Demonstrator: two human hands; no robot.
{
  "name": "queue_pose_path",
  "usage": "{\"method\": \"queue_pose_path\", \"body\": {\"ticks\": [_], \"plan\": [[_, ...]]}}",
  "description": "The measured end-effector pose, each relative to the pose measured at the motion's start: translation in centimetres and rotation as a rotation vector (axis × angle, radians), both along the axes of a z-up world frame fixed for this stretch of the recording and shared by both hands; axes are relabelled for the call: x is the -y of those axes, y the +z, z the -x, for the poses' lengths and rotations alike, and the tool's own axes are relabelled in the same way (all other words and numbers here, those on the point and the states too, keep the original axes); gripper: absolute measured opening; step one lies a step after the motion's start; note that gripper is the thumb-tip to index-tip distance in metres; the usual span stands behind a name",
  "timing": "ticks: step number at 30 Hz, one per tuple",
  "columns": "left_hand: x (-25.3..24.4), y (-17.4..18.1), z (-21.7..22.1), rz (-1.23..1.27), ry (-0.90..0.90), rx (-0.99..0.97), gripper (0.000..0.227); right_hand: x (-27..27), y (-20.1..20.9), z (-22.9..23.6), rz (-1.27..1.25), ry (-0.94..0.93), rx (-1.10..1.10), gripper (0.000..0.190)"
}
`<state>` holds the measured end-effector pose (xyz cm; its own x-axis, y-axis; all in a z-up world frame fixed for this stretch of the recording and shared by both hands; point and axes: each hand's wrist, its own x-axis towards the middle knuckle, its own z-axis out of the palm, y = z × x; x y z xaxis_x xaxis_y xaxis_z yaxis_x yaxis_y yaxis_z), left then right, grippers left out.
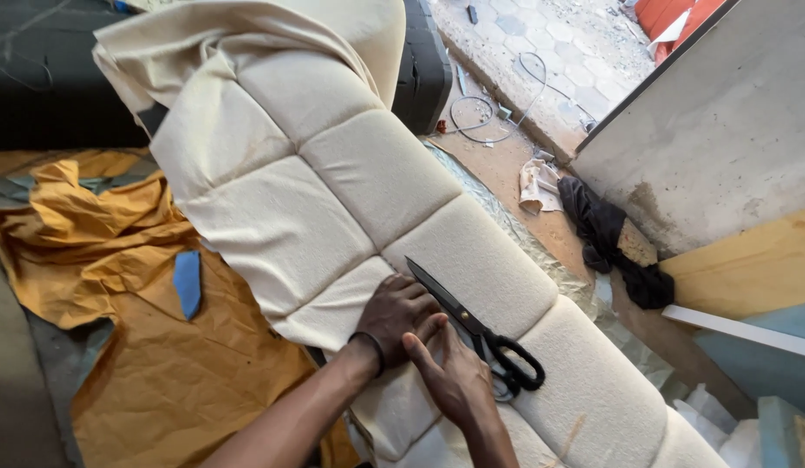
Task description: The person is tufting a piece of furniture fabric by pulling thread through the material with a long needle to create a quilted pattern.
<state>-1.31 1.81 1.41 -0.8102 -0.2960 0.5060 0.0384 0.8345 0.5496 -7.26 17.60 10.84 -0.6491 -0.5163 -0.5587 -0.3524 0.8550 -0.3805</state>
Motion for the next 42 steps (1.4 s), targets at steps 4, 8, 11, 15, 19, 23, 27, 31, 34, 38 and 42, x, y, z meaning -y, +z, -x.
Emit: {"method": "queue_pose_path", "body": {"ticks": [4, 8, 11, 15, 19, 23, 27, 31, 34, 38, 42], "plan": [[-0.8, 2.4, -1.3, -0.042, 0.001, -0.009, 0.029, -0.8, 0.1, -0.6, 0.038, 0.008, 0.008, 0.111], [-1.2, 1.4, -1.3, 0.048, -0.138, 0.119, 0.036, -2.0, -1.9, -0.6, 0.22, -0.119, 0.095, 0.09], [-1.9, -0.8, -1.0, 0.134, -0.089, 0.096, 0.034, -3.6, -5.5, -0.6, 0.439, -0.125, 0.055, 0.089], [-2.5, -1.1, -1.1, 0.123, -0.029, 0.094, 0.053, -3.4, -2.4, -1.2, 0.356, -0.19, 0.119, 0.113], [-2.5, -0.9, -0.8, 0.105, -0.029, 0.21, 0.057, -4.3, -2.3, -1.0, 0.268, -0.136, 0.057, 0.108], [-3.2, -2.6, -0.5, 0.162, -0.018, 0.259, 0.07, -4.2, -1.2, -1.9, 0.046, -0.15, 0.003, 0.117], [-2.7, -3.1, 0.0, 0.23, -0.013, 0.298, 0.075, -3.3, -1.6, -0.9, 0.038, -0.105, -0.025, 0.116], [-3.0, -3.3, 0.1, 0.209, 0.051, 0.194, 0.077, -6.8, -4.9, 0.2, 0.145, -0.03, -0.065, 0.111], [-3.3, -2.6, 0.2, 0.212, 0.059, 0.238, 0.085, -10.7, -7.9, 0.5, 0.325, 0.131, -0.32, 0.078], [-3.7, -3.7, 1.6, 0.112, 0.085, 0.359, 0.067, -14.5, -10.0, 0.4, 0.482, 0.417, -0.571, 0.059], [-4.6, -1.6, 2.0, -0.005, 0.147, 0.466, 0.059, -14.3, -7.2, 0.9, 0.517, 0.754, -0.561, 0.066]]}}
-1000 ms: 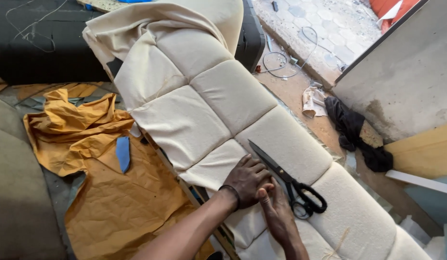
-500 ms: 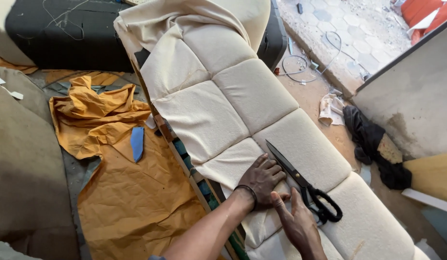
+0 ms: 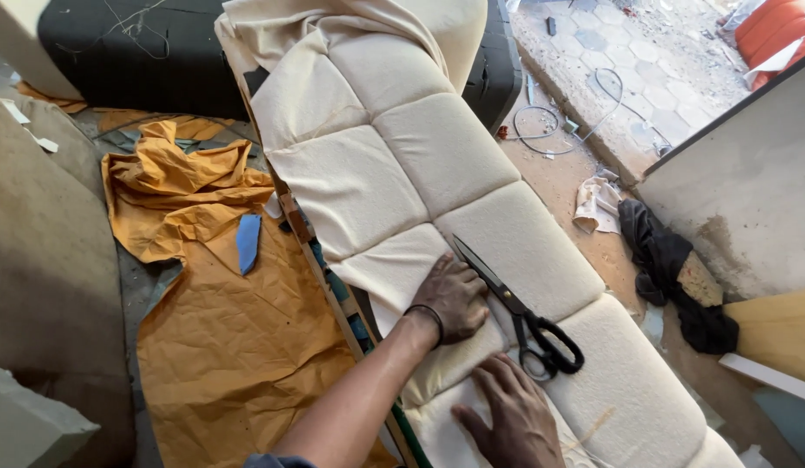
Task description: The person is tufting a piece of furniture fabric by pulling thread through the material with a long needle to create a quilted pattern.
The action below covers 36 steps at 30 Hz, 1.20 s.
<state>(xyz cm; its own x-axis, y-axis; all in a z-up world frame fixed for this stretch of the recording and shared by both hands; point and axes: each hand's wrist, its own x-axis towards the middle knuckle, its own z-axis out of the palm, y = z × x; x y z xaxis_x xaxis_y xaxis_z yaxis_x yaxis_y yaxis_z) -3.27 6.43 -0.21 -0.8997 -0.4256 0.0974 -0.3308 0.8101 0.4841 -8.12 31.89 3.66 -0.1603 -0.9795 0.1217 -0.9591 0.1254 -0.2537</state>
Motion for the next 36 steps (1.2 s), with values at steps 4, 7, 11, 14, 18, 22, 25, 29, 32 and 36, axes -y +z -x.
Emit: {"method": "queue_pose_path", "body": {"ticks": [4, 7, 11, 14, 18, 22, 25, 29, 32, 36], "plan": [[-0.5, 0.5, -0.3, 0.017, 0.025, -0.083, 0.048, 0.8, 2.7, -1.7, -0.058, 0.191, 0.002, 0.071], [-0.8, 1.4, 0.0, -0.019, 0.055, -0.053, 0.049, 1.1, 2.5, -1.9, -0.111, 0.26, 0.016, 0.072], [-0.1, 1.8, 0.5, -0.052, 0.099, -0.026, 0.054, 2.1, 1.5, -2.0, -0.134, 0.251, 0.003, 0.083], [-0.9, 1.4, 0.2, -0.052, 0.11, -0.001, 0.055, 2.5, 3.1, -3.4, -0.148, 0.202, 0.047, 0.073], [-0.6, 2.6, 0.6, -0.094, 0.132, 0.064, 0.056, 3.0, 3.7, -4.4, -0.259, 0.129, 0.056, 0.067], [-0.7, 2.1, 0.5, -0.097, 0.133, 0.143, 0.062, 0.4, 4.0, -5.3, -0.04, 0.243, 0.134, 0.043], [-0.7, 2.2, 0.7, -0.084, 0.144, 0.142, 0.066, 0.1, 4.2, -5.5, 0.071, 0.298, 0.133, 0.042], [-0.9, 2.7, 0.5, -0.085, 0.143, 0.132, 0.062, 0.1, 2.9, -6.1, 0.092, 0.405, 0.094, 0.053], [-0.8, 2.2, 0.5, -0.07, 0.145, 0.122, 0.064, 0.0, 0.8, -6.6, 0.057, 0.365, 0.042, 0.053], [-1.1, 2.3, 0.4, -0.058, 0.145, 0.086, 0.063, 0.4, -1.5, -7.7, 0.018, 0.283, 0.019, 0.05]]}}
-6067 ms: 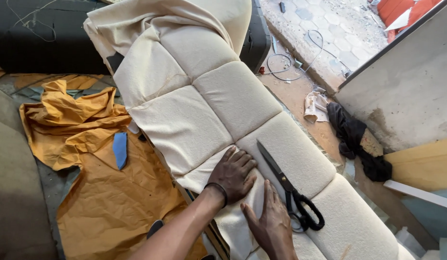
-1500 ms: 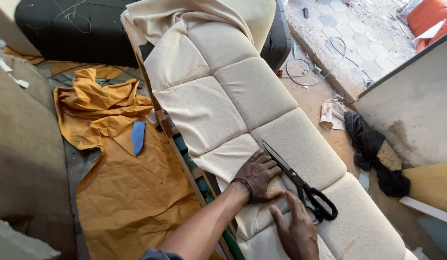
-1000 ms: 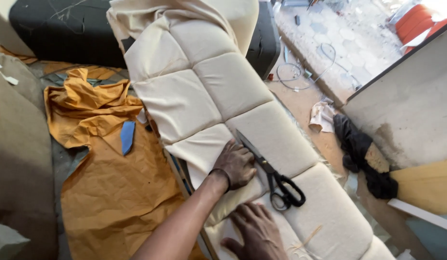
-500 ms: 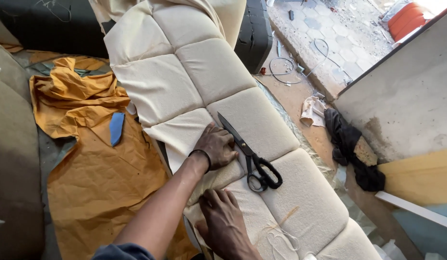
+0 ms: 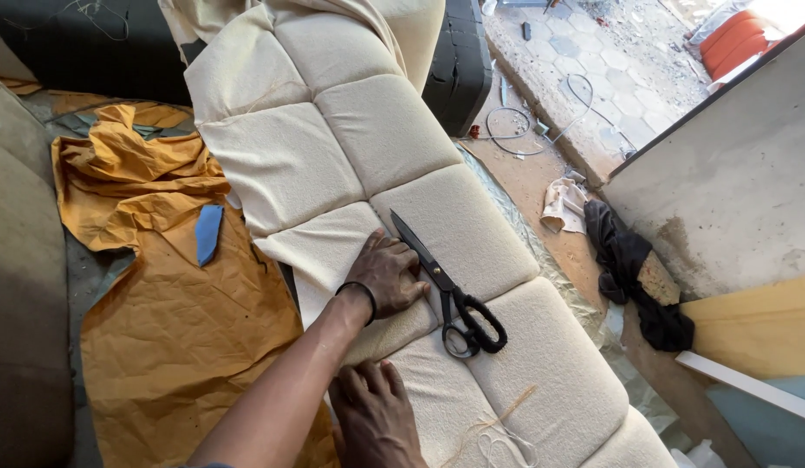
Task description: The person is tufting a piece of furniture fabric by pulling thread through the material with a long needle to create a quilted pattern.
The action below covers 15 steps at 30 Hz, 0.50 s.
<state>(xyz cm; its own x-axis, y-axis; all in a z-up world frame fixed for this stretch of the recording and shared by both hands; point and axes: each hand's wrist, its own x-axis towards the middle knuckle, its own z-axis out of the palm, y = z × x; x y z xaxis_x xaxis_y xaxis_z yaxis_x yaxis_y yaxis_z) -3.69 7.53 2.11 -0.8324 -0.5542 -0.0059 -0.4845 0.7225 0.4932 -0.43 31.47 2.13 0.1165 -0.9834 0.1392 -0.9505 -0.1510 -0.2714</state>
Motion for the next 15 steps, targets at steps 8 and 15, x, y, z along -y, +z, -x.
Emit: {"method": "queue_pose_path", "body": {"ticks": [8, 15], "plan": [[0.0, 0.5, 0.0, 0.001, 0.001, 0.025, 0.061, 1.5, 2.8, 0.1, -0.18, 0.035, -0.003, 0.053], [0.0, 1.0, 0.2, 0.026, 0.016, 0.06, 0.053, 1.6, 8.3, 2.0, -0.036, -0.124, 0.433, 0.029]]}}
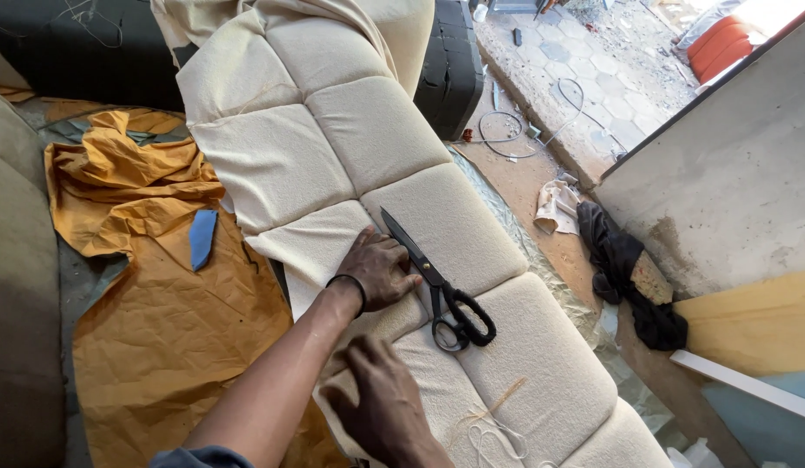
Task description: The person is tufting a piece of furniture fabric by pulling thread through the material with a long needle to create a quilted pattern.
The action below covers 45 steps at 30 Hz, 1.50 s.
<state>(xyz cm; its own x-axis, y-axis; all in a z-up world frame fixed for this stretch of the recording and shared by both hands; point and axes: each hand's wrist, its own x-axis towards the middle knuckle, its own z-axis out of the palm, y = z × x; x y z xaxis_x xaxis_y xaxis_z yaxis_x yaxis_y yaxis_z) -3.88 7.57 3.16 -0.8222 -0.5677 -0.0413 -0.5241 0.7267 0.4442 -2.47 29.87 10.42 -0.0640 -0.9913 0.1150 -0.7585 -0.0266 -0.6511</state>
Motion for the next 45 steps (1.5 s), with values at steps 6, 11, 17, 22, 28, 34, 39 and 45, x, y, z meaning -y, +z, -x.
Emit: {"method": "queue_pose_path", "body": {"ticks": [6, 11, 17, 22, 28, 34, 39, 45], "plan": [[2.6, -0.9, 0.7, -0.154, -0.036, 0.001, 0.06, 2.9, -3.6, 0.4, -0.057, -0.066, -0.245, 0.1], [3.5, -1.7, 1.3, -0.128, -0.062, 0.054, 0.056, 2.3, -7.2, -0.8, 0.023, 0.017, -0.304, 0.105], [3.6, -1.6, 1.4, -0.158, -0.05, 0.063, 0.052, 1.4, -7.4, -0.6, 0.022, 0.09, -0.351, 0.085], [3.5, -1.3, 1.2, -0.167, -0.045, 0.07, 0.053, 0.2, -6.7, -0.6, 0.162, 0.104, -0.376, 0.058], [3.2, -0.7, 0.9, -0.228, -0.023, 0.069, 0.05, -0.3, -3.4, -0.9, 0.214, 0.097, -0.251, 0.026], [3.4, -1.7, 0.9, -0.143, -0.048, 0.001, 0.05, -1.2, -5.6, -1.1, 0.293, 0.098, -0.235, 0.019], [3.0, -1.2, 0.9, -0.159, -0.027, -0.003, 0.05, -1.6, -5.9, -1.6, 0.306, 0.043, -0.288, 0.031], [2.9, -1.5, 1.0, -0.139, -0.023, -0.007, 0.05, -0.4, -6.2, -2.3, -0.051, 0.092, -0.4, 0.022]]}}
